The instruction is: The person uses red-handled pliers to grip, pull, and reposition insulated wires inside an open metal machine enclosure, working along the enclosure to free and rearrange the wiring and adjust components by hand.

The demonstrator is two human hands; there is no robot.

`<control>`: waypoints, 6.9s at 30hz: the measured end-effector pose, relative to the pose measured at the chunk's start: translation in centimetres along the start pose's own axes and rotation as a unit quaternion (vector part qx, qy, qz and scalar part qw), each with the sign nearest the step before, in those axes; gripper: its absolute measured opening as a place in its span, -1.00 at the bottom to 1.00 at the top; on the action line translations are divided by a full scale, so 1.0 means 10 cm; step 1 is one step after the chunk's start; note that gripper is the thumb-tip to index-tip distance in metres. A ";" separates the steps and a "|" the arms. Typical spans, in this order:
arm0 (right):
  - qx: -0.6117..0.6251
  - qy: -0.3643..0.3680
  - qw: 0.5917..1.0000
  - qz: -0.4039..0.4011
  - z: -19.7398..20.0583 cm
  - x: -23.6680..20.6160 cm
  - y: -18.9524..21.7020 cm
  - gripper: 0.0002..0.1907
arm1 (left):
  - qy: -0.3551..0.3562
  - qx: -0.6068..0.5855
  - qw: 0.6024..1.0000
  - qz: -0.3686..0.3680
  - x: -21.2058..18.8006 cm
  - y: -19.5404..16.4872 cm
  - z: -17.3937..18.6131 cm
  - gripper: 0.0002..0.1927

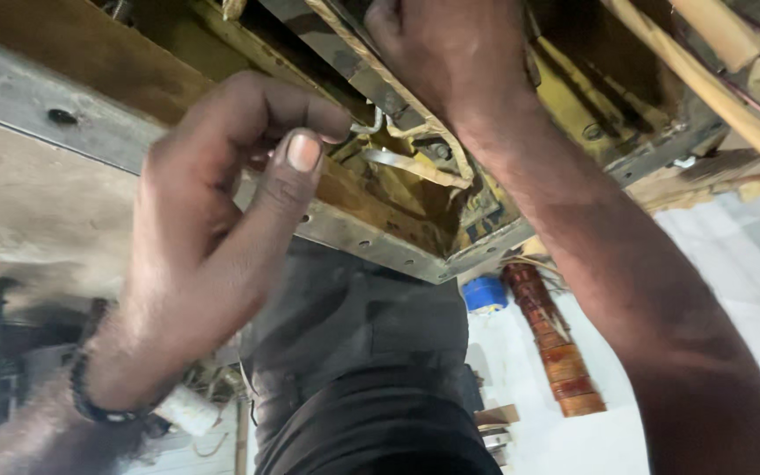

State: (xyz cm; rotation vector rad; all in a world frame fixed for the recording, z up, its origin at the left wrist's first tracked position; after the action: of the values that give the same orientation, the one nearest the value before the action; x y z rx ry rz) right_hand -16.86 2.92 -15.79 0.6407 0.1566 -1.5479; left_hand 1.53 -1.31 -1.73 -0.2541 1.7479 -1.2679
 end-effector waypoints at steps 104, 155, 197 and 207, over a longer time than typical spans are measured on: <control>0.812 0.273 0.447 -0.258 -0.16 -2.40 0.74 -0.10 | -0.162 -0.200 0.924 0.284 -0.81 0.67 -1.12 -0.52; 0.408 -0.304 0.765 -0.395 -1.04 -3.18 -1.34 -0.45 | 0.260 0.292 0.919 0.061 0.62 0.56 -1.03 -0.64; 0.310 -0.039 0.947 -0.080 -0.16 -1.25 -0.06 -0.82 | 0.166 0.614 0.771 -0.038 0.77 1.48 -0.78 -0.88; 0.285 -0.035 0.953 -0.096 -0.42 -1.27 0.01 -0.89 | 0.223 0.719 0.656 -0.057 0.86 1.46 -0.93 -0.87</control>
State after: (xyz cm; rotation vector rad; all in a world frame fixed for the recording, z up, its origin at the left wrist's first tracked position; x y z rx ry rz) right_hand -16.15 15.97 -13.14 1.0431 -0.3056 -1.8138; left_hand -5.44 5.72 -18.38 0.9573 0.5431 -2.5277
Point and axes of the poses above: each hand's wrist, its own x-axis towards the middle knuckle, its own z-axis out of the back of the hand, y = z × x, the point moved 6 cm from there along x, towards the middle knuckle, and after that the axes turned 7 degrees about -x, right-handed, at the moved point
